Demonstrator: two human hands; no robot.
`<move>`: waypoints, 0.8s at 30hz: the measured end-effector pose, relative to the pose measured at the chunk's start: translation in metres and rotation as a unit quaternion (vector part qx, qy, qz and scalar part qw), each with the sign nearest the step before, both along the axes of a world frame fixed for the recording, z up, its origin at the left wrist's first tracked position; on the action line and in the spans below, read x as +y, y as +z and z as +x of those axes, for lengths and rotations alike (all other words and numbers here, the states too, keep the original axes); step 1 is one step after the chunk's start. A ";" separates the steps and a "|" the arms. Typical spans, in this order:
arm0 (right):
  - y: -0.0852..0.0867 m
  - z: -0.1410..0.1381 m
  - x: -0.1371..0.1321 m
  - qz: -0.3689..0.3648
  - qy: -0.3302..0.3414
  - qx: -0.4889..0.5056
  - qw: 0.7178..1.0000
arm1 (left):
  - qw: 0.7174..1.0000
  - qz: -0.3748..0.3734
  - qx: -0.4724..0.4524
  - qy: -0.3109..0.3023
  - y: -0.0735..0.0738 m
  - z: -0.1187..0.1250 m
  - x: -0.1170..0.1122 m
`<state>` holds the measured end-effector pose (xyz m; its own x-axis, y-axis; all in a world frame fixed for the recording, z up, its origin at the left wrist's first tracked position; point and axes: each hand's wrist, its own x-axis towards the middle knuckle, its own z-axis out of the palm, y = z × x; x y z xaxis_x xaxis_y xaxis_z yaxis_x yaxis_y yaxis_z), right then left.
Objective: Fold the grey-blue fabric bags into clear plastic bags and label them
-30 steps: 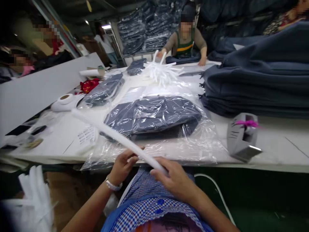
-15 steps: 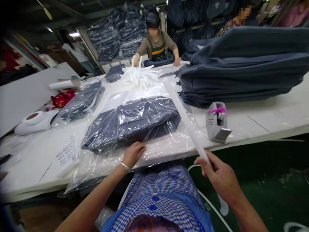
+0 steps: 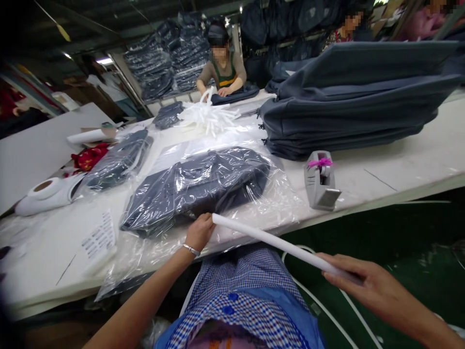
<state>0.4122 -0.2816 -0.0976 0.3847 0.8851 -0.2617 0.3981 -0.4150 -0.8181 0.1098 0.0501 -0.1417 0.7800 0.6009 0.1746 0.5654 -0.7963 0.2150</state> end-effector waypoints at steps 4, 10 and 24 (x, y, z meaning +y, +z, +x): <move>-0.017 0.009 -0.012 -0.016 0.026 -0.024 0.999 | 0.999 -0.017 -0.044 0.027 0.024 -0.003 -0.003; -0.006 -0.033 0.046 -0.011 0.121 -0.012 0.993 | 0.990 -0.007 -0.133 0.040 0.119 0.008 0.026; 0.020 -0.200 0.294 0.185 0.308 -0.361 0.860 | 0.995 0.014 0.059 -0.077 0.229 0.028 0.070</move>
<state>0.2125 0.0129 -0.0776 -0.2437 0.9507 0.1919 0.9095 0.2927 -0.2951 0.1375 0.1201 0.0874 0.8788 0.4686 0.0905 0.4560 -0.8804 0.1303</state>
